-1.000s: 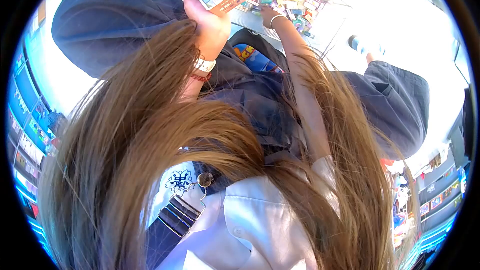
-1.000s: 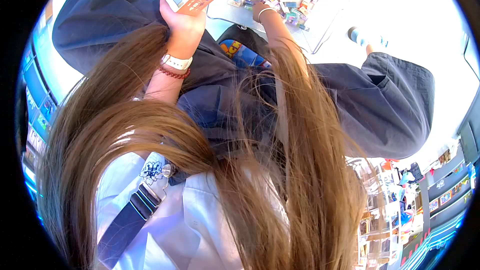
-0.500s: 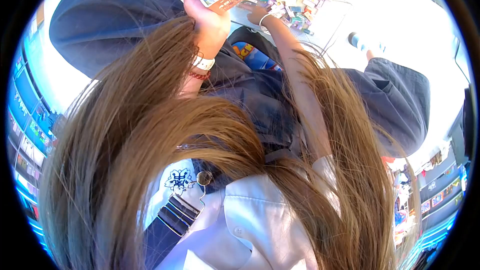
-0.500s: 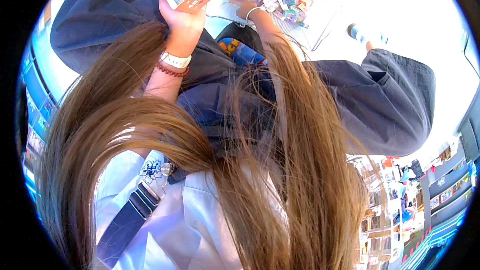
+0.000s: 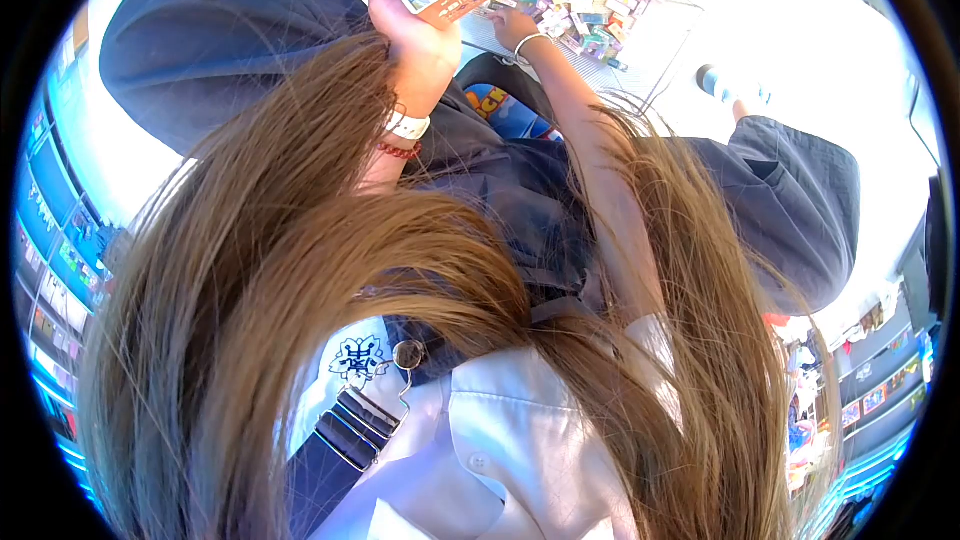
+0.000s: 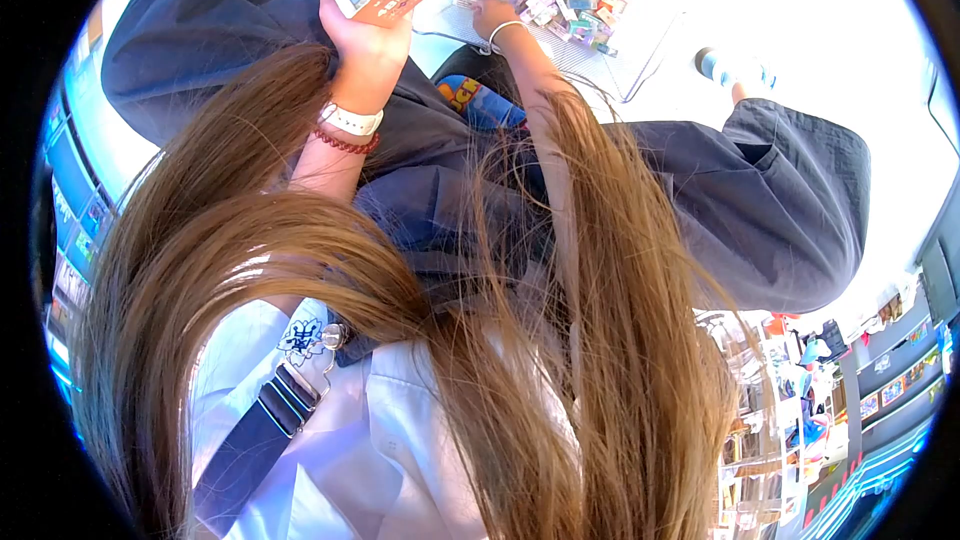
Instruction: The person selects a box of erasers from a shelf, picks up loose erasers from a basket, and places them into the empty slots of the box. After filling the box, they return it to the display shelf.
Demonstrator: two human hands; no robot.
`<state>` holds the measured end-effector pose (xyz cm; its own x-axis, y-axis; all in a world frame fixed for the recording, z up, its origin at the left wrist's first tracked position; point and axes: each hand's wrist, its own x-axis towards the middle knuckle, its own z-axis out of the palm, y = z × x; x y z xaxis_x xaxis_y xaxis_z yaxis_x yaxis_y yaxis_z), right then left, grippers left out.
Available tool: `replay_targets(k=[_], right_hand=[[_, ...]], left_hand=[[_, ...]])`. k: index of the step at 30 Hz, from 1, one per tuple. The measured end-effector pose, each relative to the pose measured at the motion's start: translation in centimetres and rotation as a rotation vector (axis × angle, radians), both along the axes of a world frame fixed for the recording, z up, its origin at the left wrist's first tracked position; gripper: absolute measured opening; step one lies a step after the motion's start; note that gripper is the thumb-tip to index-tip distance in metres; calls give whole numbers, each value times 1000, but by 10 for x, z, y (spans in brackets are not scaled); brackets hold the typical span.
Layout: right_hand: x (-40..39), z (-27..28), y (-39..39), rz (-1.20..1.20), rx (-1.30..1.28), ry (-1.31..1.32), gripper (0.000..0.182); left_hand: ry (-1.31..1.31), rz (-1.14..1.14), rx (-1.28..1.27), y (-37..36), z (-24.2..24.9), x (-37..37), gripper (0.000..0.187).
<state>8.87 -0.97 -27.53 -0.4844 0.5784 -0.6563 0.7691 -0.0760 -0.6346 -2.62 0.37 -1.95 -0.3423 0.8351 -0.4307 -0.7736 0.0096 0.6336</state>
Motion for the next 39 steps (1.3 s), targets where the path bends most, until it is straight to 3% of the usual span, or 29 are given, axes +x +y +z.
replay_targets(k=[2, 4, 14, 23, 25, 28, 32, 34, 39], right_hand=[[3, 5, -4, -47, 17, -51, 38], [4, 12, -9, -38, -136, 2, 44], [-5, 17, -4, 71, -156, -6, 60], [0, -13, -16, -17, -73, 15, 65], [2, -17, -18, -273, 99, 130, 67], [13, -17, -12, -173, 47, 94, 69], [19, -2, -13, -191, 123, 143, 65], [20, 16, -5, -5, -88, 39, 58], [10, -12, -14, -150, -40, 76, 48]], left_hand=[[-35, -3, 12, -1, -4, -3, 51], [-68, -8, 21, -1, -6, -4, 51], [-21, 2, 18, -1, -6, -3, 49], [-49, 27, 25, -1, -9, -4, 48], [-53, 21, 27, -1, -13, -6, 49], [-81, 81, -12, -2, -17, -7, 49], [-33, 28, 2, -1, -11, -4, 49], [-29, 17, 15, -1, -11, -4, 49], [-23, 8, 29, -2, -14, -5, 48]])
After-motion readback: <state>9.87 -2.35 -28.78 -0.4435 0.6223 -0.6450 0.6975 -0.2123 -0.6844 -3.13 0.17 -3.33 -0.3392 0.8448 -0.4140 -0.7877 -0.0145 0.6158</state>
